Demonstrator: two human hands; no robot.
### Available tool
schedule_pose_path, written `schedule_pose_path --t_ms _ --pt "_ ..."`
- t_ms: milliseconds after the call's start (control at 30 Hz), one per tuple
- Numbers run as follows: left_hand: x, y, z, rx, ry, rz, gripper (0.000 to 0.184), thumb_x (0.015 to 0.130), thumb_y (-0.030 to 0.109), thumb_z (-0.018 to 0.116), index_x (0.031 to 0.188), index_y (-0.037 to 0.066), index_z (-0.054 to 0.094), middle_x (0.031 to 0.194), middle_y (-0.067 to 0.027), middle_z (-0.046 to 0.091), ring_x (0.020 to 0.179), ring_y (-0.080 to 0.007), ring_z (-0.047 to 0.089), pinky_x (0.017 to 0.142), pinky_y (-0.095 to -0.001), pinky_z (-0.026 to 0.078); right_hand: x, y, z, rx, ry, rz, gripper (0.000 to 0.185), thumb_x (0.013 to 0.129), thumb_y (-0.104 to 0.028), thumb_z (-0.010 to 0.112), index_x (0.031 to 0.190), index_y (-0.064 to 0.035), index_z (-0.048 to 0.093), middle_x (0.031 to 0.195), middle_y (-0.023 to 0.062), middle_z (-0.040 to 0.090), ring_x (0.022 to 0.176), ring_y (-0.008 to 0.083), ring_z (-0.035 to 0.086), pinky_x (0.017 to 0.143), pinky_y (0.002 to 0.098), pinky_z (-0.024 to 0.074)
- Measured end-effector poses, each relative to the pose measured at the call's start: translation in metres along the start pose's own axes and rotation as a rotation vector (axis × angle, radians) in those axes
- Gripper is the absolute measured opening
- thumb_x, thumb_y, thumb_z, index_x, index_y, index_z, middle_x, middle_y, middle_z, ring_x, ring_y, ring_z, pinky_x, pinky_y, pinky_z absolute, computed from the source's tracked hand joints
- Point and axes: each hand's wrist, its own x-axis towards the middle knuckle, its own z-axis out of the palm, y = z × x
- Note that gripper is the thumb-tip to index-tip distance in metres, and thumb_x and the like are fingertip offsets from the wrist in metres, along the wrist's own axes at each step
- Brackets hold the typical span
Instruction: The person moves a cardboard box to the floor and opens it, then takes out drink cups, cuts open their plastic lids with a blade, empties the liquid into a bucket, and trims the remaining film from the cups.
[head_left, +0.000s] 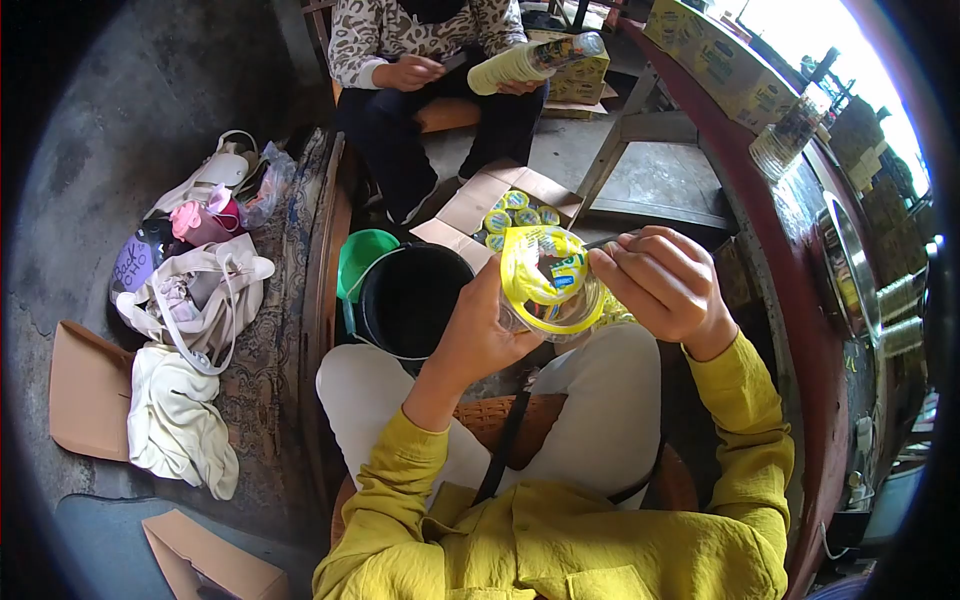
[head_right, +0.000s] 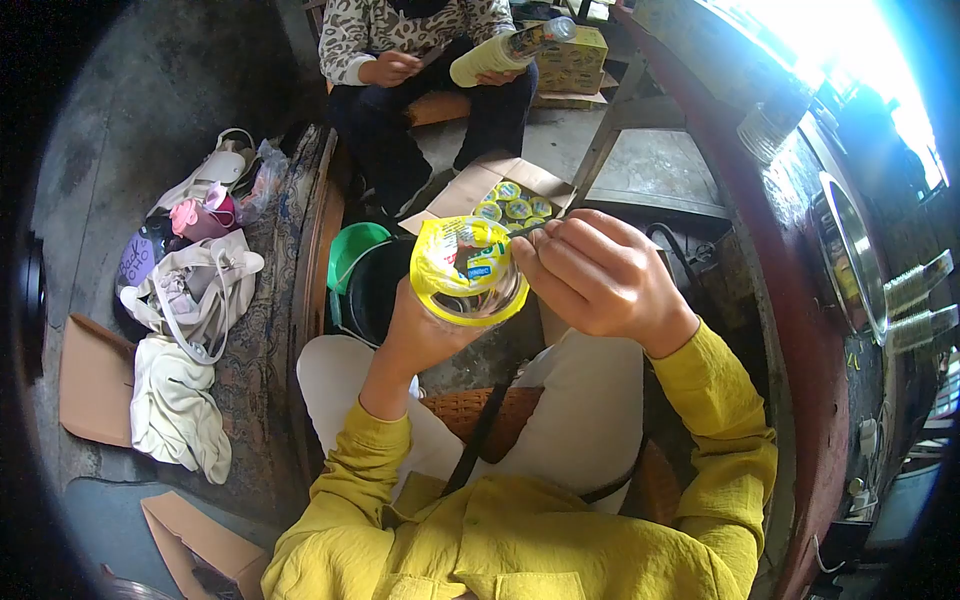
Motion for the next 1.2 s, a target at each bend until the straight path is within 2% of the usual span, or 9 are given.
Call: schedule_pose_path --t_ms 367,467,567,667,967,1033,1100,1167,1200 --pt "-0.003 0.001 0.001 -0.174 -0.118 0.027 0.066 0.059 0.016 0.073 0.114 -0.002 0.043 0.096 -0.0137 0.058 0.083 -0.0236 0.06 0.077 -0.0303 0.046 -0.003 0.006 0.001 0.061 0.058 -0.052 0.018 0.059 -0.004 0.064 0.075 0.0023 0.062 0.071 0.0057 0.055 0.065 0.0162 0.057 0.064 0.0269 0.0513" --pt "-0.01 -0.001 -0.004 -0.027 -0.166 0.085 0.062 0.059 0.018 0.072 0.112 -0.002 0.046 0.096 -0.0123 0.059 0.085 -0.0187 0.059 0.078 -0.0287 0.045 -0.002 0.005 0.002 0.074 0.071 -0.053 0.016 0.058 -0.004 0.065 0.073 0.0022 0.062 0.071 0.0061 0.056 0.065 0.0166 0.057 0.064 0.0269 0.0513" --pt "-0.005 0.013 -0.008 -0.192 -0.313 0.049 0.057 0.059 0.014 0.071 0.109 0.001 0.049 0.097 -0.0096 0.058 0.088 -0.0143 0.056 0.079 -0.0269 0.044 -0.003 0.004 0.002 0.094 0.073 -0.044 0.015 0.059 -0.004 0.066 0.072 0.0013 0.062 0.071 0.0062 0.056 0.065 0.0164 0.058 0.064 0.0269 0.0513" --pt "-0.01 0.016 -0.005 -0.354 -0.289 -0.109 0.049 0.06 0.01 0.07 0.105 0.002 0.052 0.094 -0.0066 0.058 0.086 -0.0102 0.053 0.079 -0.0259 0.043 -0.005 0.004 0.006 0.105 0.092 -0.051 0.016 0.059 -0.006 0.067 0.073 -0.0003 0.062 0.072 0.0057 0.056 0.067 0.0161 0.058 0.064 0.0267 0.0514" --pt "-0.011 0.006 -0.005 -0.254 -0.511 0.169 0.035 0.063 0.006 0.069 0.097 0.005 0.057 0.091 -0.0028 0.06 0.079 -0.0105 0.054 0.071 -0.0248 0.045 -0.009 0.002 0.007 0.195 0.096 -0.05 0.023 0.057 -0.009 0.065 0.078 -0.0006 0.063 0.075 0.0059 0.057 0.069 0.0174 0.059 0.065 0.0271 0.0517" --pt "-0.009 0.01 -0.011 -0.846 -0.639 -0.773 0.035 0.064 0.007 0.069 0.097 0.005 0.057 0.091 -0.0031 0.06 0.081 -0.012 0.055 0.072 -0.0258 0.045 -0.009 0.0 0.008 0.232 0.104 -0.055 0.025 0.057 -0.01 0.065 0.08 -0.0005 0.062 0.076 0.0059 0.057 0.069 0.0174 0.059 0.065 0.0271 0.0516" --pt "-0.009 0.008 -0.012 -0.892 -0.654 -0.838 0.036 0.064 0.008 0.069 0.098 0.005 0.057 0.093 -0.0034 0.059 0.083 -0.013 0.054 0.074 -0.0266 0.044 -0.008 -0.001 0.007 0.242 0.102 -0.058 0.027 0.056 -0.01 0.064 0.081 -0.0004 0.062 0.076 0.0059 0.057 0.069 0.0174 0.059 0.065 0.0271 0.0514" --pt "-0.016 0.0 -0.009 -0.394 -0.58 -0.019 0.039 0.064 0.009 0.07 0.1 0.005 0.056 0.095 -0.0039 0.059 0.086 -0.0135 0.054 0.077 -0.0273 0.043 -0.006 0.0 0.005 0.222 0.094 -0.055 0.028 0.056 -0.009 0.064 0.082 -0.0002 0.062 0.076 0.0058 0.056 0.069 0.0172 0.059 0.064 0.0271 0.0512" --pt "-0.014 0.003 -0.011 -0.396 -0.529 0.056 0.047 0.063 0.011 0.07 0.106 0.003 0.052 0.101 -0.0043 0.057 0.091 -0.0132 0.052 0.083 -0.0273 0.041 -0.005 0.001 0.006 0.211 0.103 -0.056 0.029 0.056 -0.008 0.064 0.084 0.0005 0.062 0.075 0.0053 0.055 0.068 0.0166 0.058 0.064 0.0274 0.051"
